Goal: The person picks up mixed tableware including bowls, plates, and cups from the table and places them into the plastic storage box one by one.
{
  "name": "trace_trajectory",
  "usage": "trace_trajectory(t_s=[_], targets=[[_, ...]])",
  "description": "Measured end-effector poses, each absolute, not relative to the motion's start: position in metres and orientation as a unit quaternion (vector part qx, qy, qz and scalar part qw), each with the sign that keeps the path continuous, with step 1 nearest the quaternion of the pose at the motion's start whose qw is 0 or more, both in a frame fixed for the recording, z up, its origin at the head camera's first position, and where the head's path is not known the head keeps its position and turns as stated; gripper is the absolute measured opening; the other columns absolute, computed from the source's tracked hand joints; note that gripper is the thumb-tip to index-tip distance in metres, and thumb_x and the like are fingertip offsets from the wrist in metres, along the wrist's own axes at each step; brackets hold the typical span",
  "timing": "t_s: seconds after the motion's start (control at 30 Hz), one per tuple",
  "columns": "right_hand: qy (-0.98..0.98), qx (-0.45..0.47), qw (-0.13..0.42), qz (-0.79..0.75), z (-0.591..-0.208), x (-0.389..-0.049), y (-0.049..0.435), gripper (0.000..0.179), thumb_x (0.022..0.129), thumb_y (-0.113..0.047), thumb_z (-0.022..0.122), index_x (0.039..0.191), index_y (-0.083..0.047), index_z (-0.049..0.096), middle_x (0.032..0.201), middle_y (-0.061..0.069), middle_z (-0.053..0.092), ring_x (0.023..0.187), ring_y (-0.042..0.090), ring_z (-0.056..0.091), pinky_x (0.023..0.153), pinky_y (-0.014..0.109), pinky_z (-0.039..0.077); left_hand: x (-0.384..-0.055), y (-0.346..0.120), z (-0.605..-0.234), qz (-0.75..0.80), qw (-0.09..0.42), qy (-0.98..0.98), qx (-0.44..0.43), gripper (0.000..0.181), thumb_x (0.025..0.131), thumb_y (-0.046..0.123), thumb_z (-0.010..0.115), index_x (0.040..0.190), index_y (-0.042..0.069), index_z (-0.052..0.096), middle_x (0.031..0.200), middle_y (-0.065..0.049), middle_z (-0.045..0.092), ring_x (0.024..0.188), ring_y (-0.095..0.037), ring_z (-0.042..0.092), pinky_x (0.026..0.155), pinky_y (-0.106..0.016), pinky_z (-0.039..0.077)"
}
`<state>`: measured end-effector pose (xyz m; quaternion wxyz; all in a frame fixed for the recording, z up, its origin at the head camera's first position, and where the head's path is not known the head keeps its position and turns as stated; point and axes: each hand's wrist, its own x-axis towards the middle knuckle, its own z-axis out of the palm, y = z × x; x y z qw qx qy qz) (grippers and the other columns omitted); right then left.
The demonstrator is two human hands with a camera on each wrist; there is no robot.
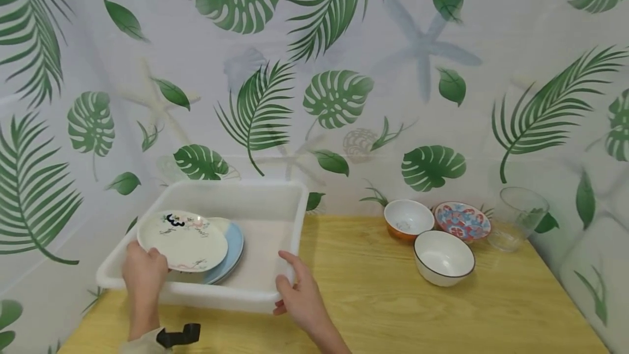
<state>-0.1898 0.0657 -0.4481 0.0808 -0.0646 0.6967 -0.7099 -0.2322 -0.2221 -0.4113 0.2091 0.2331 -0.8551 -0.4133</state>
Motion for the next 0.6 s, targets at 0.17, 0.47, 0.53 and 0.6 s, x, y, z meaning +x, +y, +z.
trace_trajectory(t_s=[0.17, 0.47, 0.53, 0.6], targets=[[0.697, -0.061, 0.079, -0.711, -0.449, -0.19, 0.065, 0.052, 0.099, -0.015, 0.051, 0.15, -0.013, 0.041, 0.145, 0.03, 0.034, 0.063, 0.021, 0.061, 0.061, 0.041, 0.059, -0.239, -0.235, -0.411, -0.388, 0.176, -0.88, 0.208, 0.043, 0.093, -0.002, 0.037, 0.129, -0.027, 0.035, 0.109, -0.045, 0.052, 0.086, -0.047, 0.054, 0.07, -0.053, 0.045], [0.695, -0.066, 0.082, -0.711, -0.452, -0.189, 0.064, 0.05, 0.1, -0.014, 0.051, 0.149, -0.012, 0.041, 0.148, 0.03, 0.03, 0.063, 0.021, 0.061, 0.06, 0.04, 0.059, -0.25, -0.262, -0.415, -0.341, 0.152, -0.907, 0.194, 0.018, 0.08, -0.008, 0.045, 0.092, -0.018, 0.054, 0.076, -0.03, 0.059, 0.064, -0.035, 0.053, 0.056, -0.043, 0.046], [0.695, -0.065, 0.082, -0.711, -0.452, -0.189, 0.063, 0.05, 0.1, -0.014, 0.051, 0.149, -0.012, 0.041, 0.146, 0.03, 0.031, 0.063, 0.021, 0.061, 0.06, 0.04, 0.059, -0.252, -0.267, -0.415, -0.33, 0.138, -0.914, 0.194, 0.019, 0.08, -0.007, 0.046, 0.091, -0.019, 0.056, 0.082, -0.035, 0.06, 0.069, -0.037, 0.054, 0.062, -0.046, 0.048], [0.696, -0.065, 0.082, -0.711, -0.452, -0.188, 0.063, 0.05, 0.1, -0.014, 0.051, 0.149, -0.013, 0.041, 0.147, 0.03, 0.031, 0.063, 0.021, 0.06, 0.06, 0.04, 0.059, -0.255, -0.272, -0.415, -0.318, 0.12, -0.921, 0.193, 0.023, 0.081, -0.005, 0.046, 0.094, -0.021, 0.057, 0.091, -0.04, 0.06, 0.075, -0.039, 0.054, 0.07, -0.051, 0.048]])
